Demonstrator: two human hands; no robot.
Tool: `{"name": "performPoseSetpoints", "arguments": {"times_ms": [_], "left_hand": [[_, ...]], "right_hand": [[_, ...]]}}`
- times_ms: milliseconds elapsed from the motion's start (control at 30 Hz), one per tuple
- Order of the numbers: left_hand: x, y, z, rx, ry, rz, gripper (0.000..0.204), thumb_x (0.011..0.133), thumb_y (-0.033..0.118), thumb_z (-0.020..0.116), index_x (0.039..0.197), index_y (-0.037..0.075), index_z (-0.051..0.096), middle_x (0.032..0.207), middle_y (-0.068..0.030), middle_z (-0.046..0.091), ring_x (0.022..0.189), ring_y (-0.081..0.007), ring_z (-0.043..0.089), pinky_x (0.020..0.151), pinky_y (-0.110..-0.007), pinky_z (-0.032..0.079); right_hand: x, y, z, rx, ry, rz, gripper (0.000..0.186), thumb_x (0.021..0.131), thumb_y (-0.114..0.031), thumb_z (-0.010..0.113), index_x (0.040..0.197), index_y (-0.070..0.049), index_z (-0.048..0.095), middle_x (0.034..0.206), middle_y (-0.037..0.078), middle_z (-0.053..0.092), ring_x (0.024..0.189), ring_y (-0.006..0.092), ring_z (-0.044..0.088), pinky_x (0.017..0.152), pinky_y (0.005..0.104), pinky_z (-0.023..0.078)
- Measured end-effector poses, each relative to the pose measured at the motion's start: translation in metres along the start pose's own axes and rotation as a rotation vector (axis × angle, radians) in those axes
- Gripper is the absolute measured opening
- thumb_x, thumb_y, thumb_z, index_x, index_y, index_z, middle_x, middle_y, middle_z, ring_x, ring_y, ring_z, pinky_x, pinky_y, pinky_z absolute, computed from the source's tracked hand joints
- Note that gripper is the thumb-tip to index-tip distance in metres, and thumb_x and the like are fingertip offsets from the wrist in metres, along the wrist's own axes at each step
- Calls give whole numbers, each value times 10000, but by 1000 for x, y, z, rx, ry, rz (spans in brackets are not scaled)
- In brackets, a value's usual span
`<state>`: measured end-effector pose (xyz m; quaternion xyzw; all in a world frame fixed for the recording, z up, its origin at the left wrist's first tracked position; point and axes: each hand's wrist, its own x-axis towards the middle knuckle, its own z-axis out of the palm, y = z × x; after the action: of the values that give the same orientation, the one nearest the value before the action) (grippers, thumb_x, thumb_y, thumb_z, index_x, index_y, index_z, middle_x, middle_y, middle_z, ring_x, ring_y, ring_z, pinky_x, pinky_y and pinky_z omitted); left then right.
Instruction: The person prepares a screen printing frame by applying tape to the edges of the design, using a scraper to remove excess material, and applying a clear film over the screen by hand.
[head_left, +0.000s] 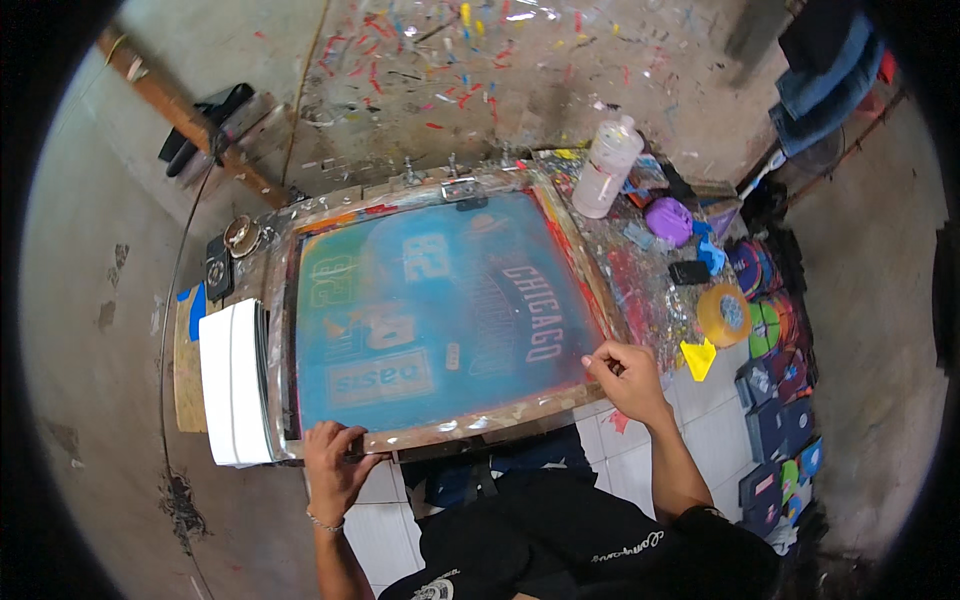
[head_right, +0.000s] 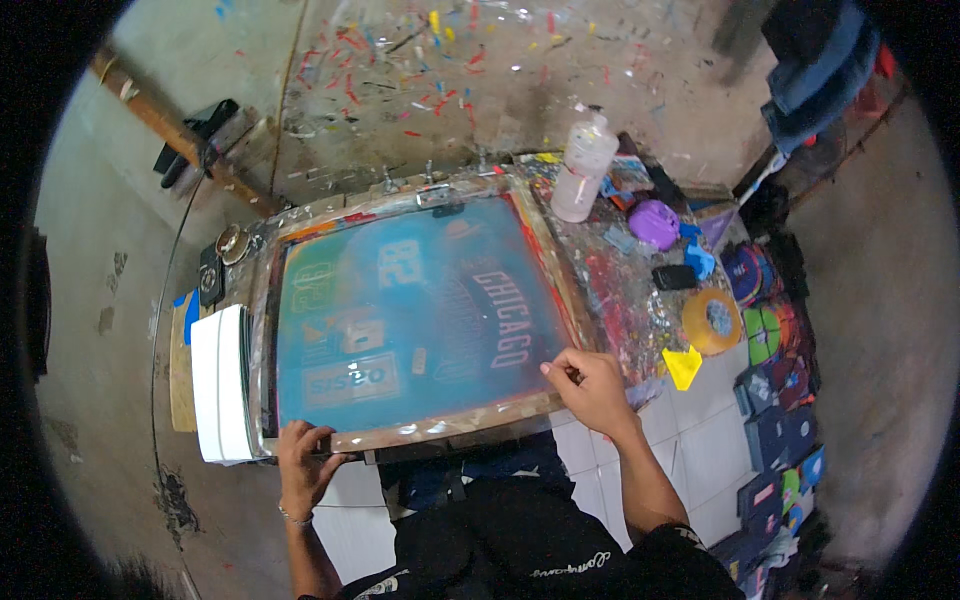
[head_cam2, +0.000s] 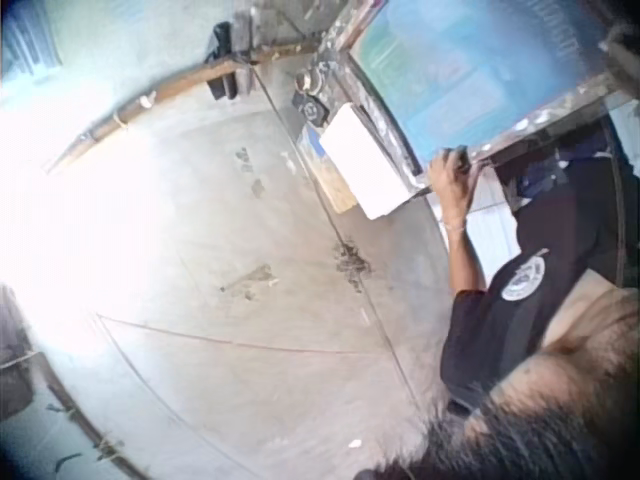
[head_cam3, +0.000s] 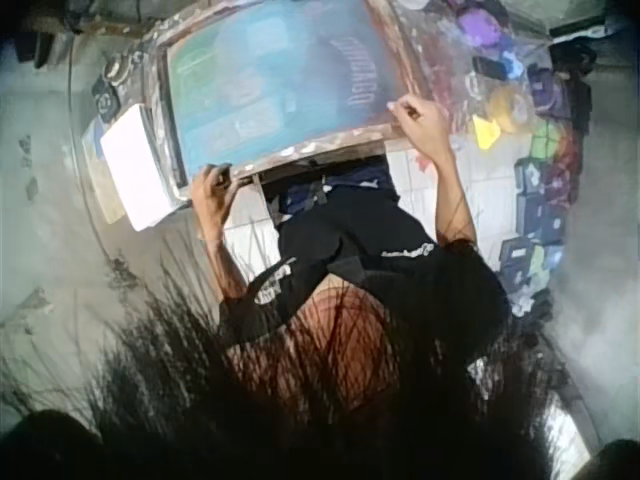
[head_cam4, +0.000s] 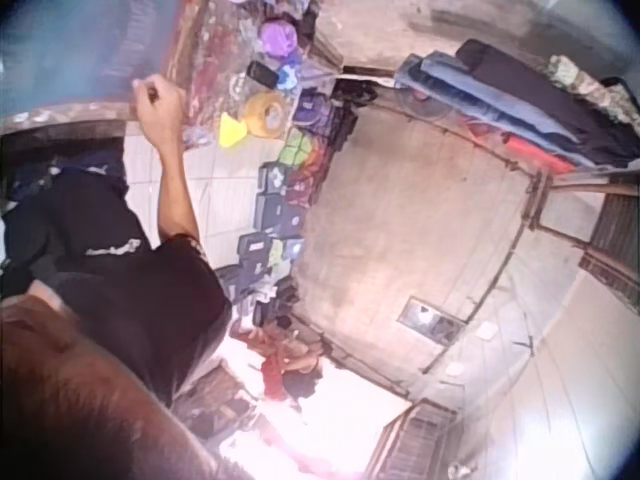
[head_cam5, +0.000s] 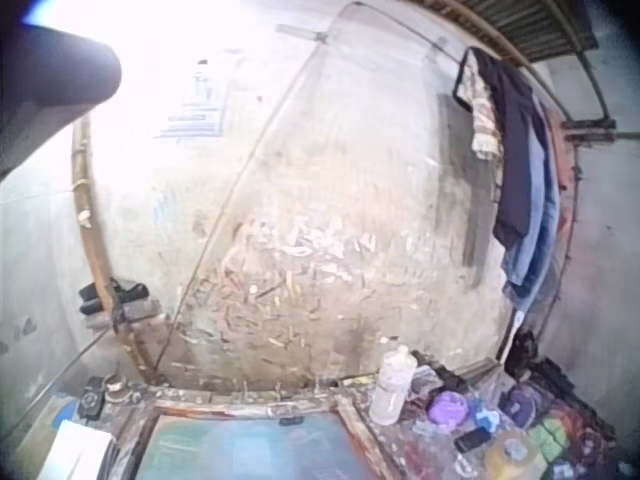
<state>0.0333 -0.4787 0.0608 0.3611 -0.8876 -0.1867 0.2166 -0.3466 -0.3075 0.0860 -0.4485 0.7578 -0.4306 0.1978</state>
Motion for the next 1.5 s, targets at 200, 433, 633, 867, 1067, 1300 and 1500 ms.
{"name": "performPoseSetpoints", "arguments": {"times_ms": [200, 433, 633, 867, 1067, 1300, 1500], "left_hand": [[-6, 1, 9, 55, -96, -119, 382, 576, 175, 875, 888, 67, 684, 800, -55, 557, 799, -264, 528, 747, -384, 407], [4, 10, 25, 105, -187, -204, 343, 568, 130, 874, 856, 74, 696, 755, -38, 577, 767, -250, 550, 741, -379, 412], [2, 8, 27, 88, -165, -176, 367, 560, 117, 874, 862, 67, 672, 751, -50, 565, 754, -264, 544, 726, -385, 413], [6, 4, 26, 47, -232, -231, 348, 560, 100, 863, 832, 72, 647, 757, -51, 550, 747, -265, 527, 711, -387, 404], [0, 2, 32, 41, -151, -194, 349, 563, 110, 861, 840, 78, 651, 742, -45, 531, 726, -258, 501, 693, -375, 389], [-4, 1, 34, -8, -145, -221, 365, 574, 113, 843, 882, 51, 658, 783, -81, 537, 777, -280, 515, 740, -385, 406], [-5, -2, 36, 7, -110, -234, 367, 583, 115, 837, 892, 40, 655, 792, -89, 529, 785, -291, 508, 730, -389, 408]], "right_hand": [[-3, 12, 10, 174, 197, -48, 202, 881, -136, 693, 770, 14, 618, 613, 76, 589, 542, 106, 538, 522, 287, 421], [-7, 36, 15, 141, 62, 36, 209, 895, -140, 675, 777, 16, 600, 619, 100, 584, 537, 158, 564, 536, 296, 443], [-1, 41, 22, 103, -75, 57, 160, 872, -136, 686, 834, 8, 628, 686, 92, 602, 585, 163, 570, 564, 308, 449], [70, 54, 51, -494, -136, -388, 501, 871, -340, 677, 1260, -38, 586, 1173, 173, 550, 1070, 316, 514, 906, 445, 437], [87, 67, 63, -744, -303, -417, 657, 858, -495, 646, 1353, -74, 545, 1155, 174, 518, 1046, 328, 471, 887, 447, 414], [90, 63, 57, -739, -329, -407, 670, 856, -529, 632, 1326, -56, 570, 1208, 197, 522, 1111, 344, 459, 915, 445, 397], [79, 63, 58, -727, -289, -445, 686, 859, -529, 628, 1323, -29, 558, 1317, 215, 476, 1211, 366, 421, 989, 484, 385]]}}
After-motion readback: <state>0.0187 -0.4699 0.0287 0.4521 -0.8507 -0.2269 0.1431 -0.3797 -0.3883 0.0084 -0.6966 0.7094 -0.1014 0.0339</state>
